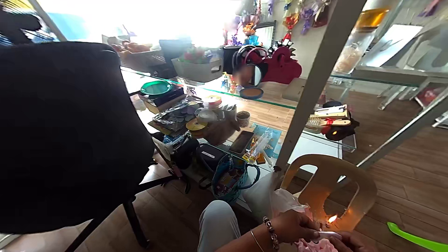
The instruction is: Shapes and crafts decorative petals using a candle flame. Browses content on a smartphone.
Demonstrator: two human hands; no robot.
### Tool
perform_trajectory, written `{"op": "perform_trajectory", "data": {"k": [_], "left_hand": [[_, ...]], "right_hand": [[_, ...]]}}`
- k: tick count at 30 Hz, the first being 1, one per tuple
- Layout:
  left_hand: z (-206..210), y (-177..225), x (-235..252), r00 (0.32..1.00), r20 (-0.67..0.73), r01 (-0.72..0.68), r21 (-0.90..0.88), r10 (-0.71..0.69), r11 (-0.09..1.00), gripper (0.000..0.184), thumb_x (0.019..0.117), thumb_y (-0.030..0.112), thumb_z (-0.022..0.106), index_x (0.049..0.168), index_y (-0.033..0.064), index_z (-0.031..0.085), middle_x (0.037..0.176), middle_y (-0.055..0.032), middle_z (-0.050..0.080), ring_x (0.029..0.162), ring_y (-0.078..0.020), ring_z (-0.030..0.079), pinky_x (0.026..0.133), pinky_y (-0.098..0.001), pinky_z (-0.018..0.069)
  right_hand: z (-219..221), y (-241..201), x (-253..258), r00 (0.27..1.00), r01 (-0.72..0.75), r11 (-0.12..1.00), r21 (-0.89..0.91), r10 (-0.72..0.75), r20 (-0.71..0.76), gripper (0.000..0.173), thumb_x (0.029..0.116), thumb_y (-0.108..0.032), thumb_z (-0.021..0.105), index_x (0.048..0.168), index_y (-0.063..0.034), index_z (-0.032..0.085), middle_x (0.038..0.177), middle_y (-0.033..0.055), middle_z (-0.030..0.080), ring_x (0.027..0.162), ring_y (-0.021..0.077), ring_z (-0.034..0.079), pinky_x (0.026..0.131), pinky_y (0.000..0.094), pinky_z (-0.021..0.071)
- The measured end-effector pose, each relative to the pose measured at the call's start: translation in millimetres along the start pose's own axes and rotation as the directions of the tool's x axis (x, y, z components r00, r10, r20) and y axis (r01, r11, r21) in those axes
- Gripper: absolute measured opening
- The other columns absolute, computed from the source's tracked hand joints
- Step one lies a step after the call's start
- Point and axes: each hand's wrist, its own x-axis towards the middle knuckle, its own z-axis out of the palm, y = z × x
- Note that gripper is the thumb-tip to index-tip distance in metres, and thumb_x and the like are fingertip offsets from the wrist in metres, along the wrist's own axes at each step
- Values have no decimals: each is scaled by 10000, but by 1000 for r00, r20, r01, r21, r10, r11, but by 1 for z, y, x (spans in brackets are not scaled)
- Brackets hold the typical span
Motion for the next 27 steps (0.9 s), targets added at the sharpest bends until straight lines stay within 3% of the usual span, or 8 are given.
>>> {"op": "perform_trajectory", "data": {"k": [3, 8, 11, 17, 27], "left_hand": [[3, -1, 0, 1000, 0, -8, 57, 8, 998, 200, 1017, 170, 631, 1107, 2, 691, 877, -15, 671, 707, -36, 575, 666, -246, 489], [14, 10, 0, 1000, 28, -2, 386, -9, 923, 292, 1048, 236, 580, 1153, -5, 705, 1020, -162, 713, 954, -276, 671, 903, -523, 501], [26, 28, -7, 997, 47, 29, 470, -57, 882, 301, 1065, 246, 543, 1195, 25, 702, 1092, -168, 715, 1044, -324, 673, 930, -584, 488], [36, 45, -16, 999, -34, 36, 557, -20, 830, 299, 1072, 246, 522, 1196, 47, 708, 1158, -161, 701, 1114, -329, 660, 943, -585, 490], [22, 50, -17, 994, -104, 39, 563, 24, 825, 306, 1073, 270, 524, 1177, 50, 709, 1134, -147, 709, 1088, -316, 666, 934, -586, 490]], "right_hand": [[1, 2, -4, 1000, -4, 999, 40, 5, -15, 194, 963, -117, 679, 1048, 57, 685, 906, -1, 709, 777, -22, 638, 731, 183, 545], [0, 14, -13, 999, -32, 997, 67, 32, -10, 189, 966, -95, 668, 1070, 62, 681, 942, 15, 717, 807, -5, 649, 759, 203, 556], [-3, 16, -17, 999, -41, 993, 109, 45, -31, 136, 961, -62, 656, 1046, 43, 678, 906, -23, 711, 783, -18, 643, 743, 192, 553], [-6, 5, -17, 998, -4, 989, 145, 14, -69, 114, 960, -39, 646, 1044, 32, 674, 895, -47, 705, 765, -29, 636, 711, 173, 541], [-2, -5, -3, 995, 46, 988, 146, -33, -90, 103, 945, -42, 668, 1031, 13, 678, 863, -53, 703, 732, -32, 628, 684, 170, 537]]}}
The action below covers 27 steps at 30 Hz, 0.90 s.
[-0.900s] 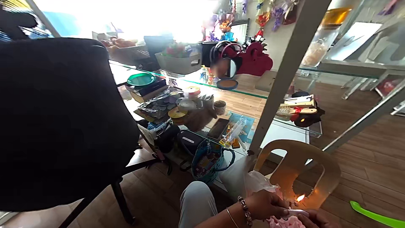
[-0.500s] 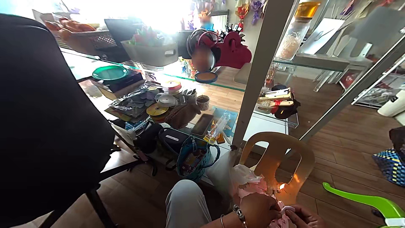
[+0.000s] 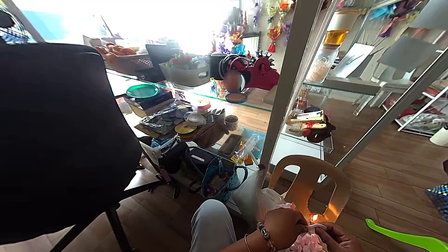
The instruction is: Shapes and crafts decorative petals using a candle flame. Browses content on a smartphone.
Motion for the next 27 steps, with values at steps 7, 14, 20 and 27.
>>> {"op": "perform_trajectory", "data": {"k": [7, 14, 20, 27], "left_hand": [[-7, 2, -11, 1000, -28, 11, -5, -11, 1000, 301, 1076, 255, 517, 1185, 49, 707, 1152, -149, 704, 1101, -314, 661, 938, -573, 491], [-8, 0, -19, 998, -57, 30, -7, -31, 1000, 295, 1071, 257, 530, 1184, 53, 709, 1130, -146, 712, 1080, -316, 669, 927, -582, 497], [-6, -2, -15, 998, -32, 49, 8, -49, 999, 308, 1074, 272, 525, 1197, 57, 706, 1146, -145, 708, 1097, -315, 664, 944, -575, 490], [-5, -4, -9, 999, -21, 37, 1, -37, 999, 308, 1077, 272, 519, 1197, 55, 704, 1134, -147, 708, 1085, -302, 666, 944, -556, 492]], "right_hand": [[7, -4, 6, 1000, 21, 999, -26, -20, 12, 105, 951, -53, 663, 1030, 13, 685, 871, -44, 700, 709, -43, 606, 645, 148, 510], [12, -7, 9, 999, 25, 999, -48, -23, 42, 104, 956, -58, 649, 1020, 15, 686, 846, -54, 691, 698, -49, 599, 637, 145, 506], [12, -5, 9, 999, 9, 999, -39, -7, 47, 90, 955, -57, 649, 1008, 4, 687, 820, -64, 680, 662, -56, 582, 607, 138, 492], [9, -5, 7, 999, -6, 999, -40, 8, 33, 97, 954, -55, 653, 1012, 16, 684, 833, -50, 686, 676, -50, 589, 622, 141, 498]]}}
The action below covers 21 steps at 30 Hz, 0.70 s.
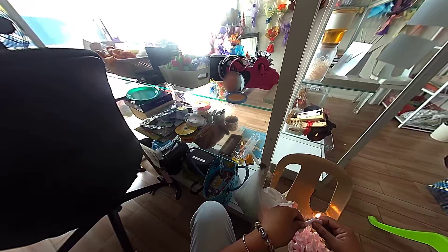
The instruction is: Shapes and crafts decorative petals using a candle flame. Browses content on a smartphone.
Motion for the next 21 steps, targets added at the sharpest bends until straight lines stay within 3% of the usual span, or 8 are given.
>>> {"op": "perform_trajectory", "data": {"k": [13, 21], "left_hand": [[7, -16, 13, 999, 24, -20, -89, 22, 996, 301, 1064, 266, 549, 1176, 39, 711, 1098, -154, 707, 1032, -304, 673, 921, -554, 500], [14, -34, 40, 993, 110, 45, -70, -37, 997, 318, 1075, 283, 523, 1202, 49, 697, 1119, -157, 705, 1067, -323, 665, 928, -588, 488]], "right_hand": [[-2, 12, 3, 999, -41, 999, -19, 41, -6, 112, 951, -58, 656, 1020, 27, 682, 847, -39, 692, 713, -37, 614, 656, 160, 521], [-1, 42, 15, 982, -188, 976, 108, 189, 2, 65, 962, -13, 629, 1001, -21, 680, 814, -51, 703, 630, -23, 600, 564, 148, 495]]}}
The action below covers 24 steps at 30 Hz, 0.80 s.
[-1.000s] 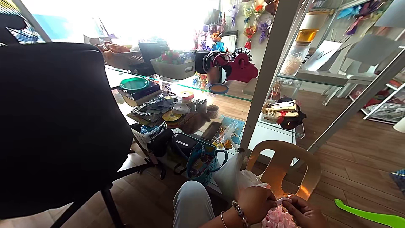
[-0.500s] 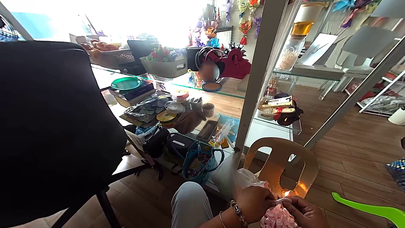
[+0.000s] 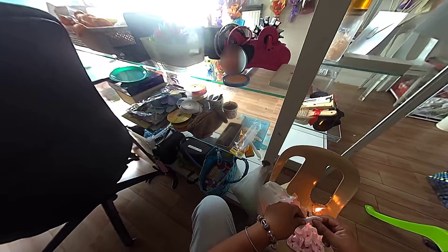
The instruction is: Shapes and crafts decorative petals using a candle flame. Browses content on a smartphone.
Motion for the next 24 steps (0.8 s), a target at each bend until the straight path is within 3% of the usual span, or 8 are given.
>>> {"op": "perform_trajectory", "data": {"k": [5, 8, 11, 12, 16, 20, 24], "left_hand": [[-1, -3, 15, 999, -13, 44, 17, -44, 999, 319, 1079, 272, 515, 1213, 43, 691, 1139, -167, 701, 1100, -333, 660, 959, -577, 488], [-4, -4, 17, 995, -92, 46, -3, -46, 999, 305, 1062, 260, 543, 1208, 46, 704, 1156, -165, 706, 1114, -319, 663, 981, -563, 489], [-2, -7, 20, 993, -117, 4, -89, -14, 996, 290, 1048, 230, 571, 1189, 12, 700, 1122, -159, 706, 1064, -258, 668, 990, -476, 501], [0, -8, 22, 995, -103, 6, -130, -19, 992, 287, 1048, 224, 575, 1186, 2, 695, 1095, -150, 703, 1021, -226, 667, 968, -436, 511], [12, -12, 30, 996, -63, 49, -302, -71, 952, 208, 1025, 184, 626, 1112, 11, 702, 910, -51, 687, 757, -69, 617, 715, -255, 522], [18, -11, 32, 996, -17, 74, -421, -90, 904, 156, 1025, 165, 630, 1058, 29, 697, 853, 2, 680, 701, -17, 603, 625, -185, 486], [22, -9, 35, 992, -12, 102, -503, -124, 858, 147, 1033, 158, 617, 1012, 31, 687, 864, -14, 695, 720, -32, 635, 601, -183, 490]], "right_hand": [[0, 14, 17, 997, -48, 998, 40, 50, -51, 42, 944, -33, 655, 954, -26, 695, 775, -17, 688, 575, -5, 566, 504, 145, 454], [0, 6, 22, 996, -76, 996, -40, 74, -52, 90, 953, -110, 675, 985, -27, 687, 794, -13, 674, 608, 12, 580, 537, 171, 477], [-5, -4, 20, 993, -114, 990, -83, 112, -25, 152, 977, -149, 663, 1033, -8, 671, 839, -13, 659, 660, 8, 586, 593, 184, 499], [-7, -5, 19, 993, -114, 990, -78, 113, -15, 164, 982, -152, 660, 1042, -1, 672, 851, -13, 660, 671, 1, 585, 602, 179, 497], [-15, 8, 14, 997, -79, 996, 31, 80, -22, 111, 965, -118, 684, 1002, -13, 689, 825, -27, 677, 666, -12, 580, 605, 160, 476], [-21, 13, 9, 999, -23, 1000, 21, 24, -45, 100, 938, -101, 720, 1000, -23, 704, 842, -17, 698, 695, -6, 600, 641, 169, 494], [-23, 17, 6, 997, 51, 997, -56, -54, -56, 131, 934, -137, 734, 1003, -28, 717, 890, 0, 714, 794, 18, 656, 768, 196, 552]]}}
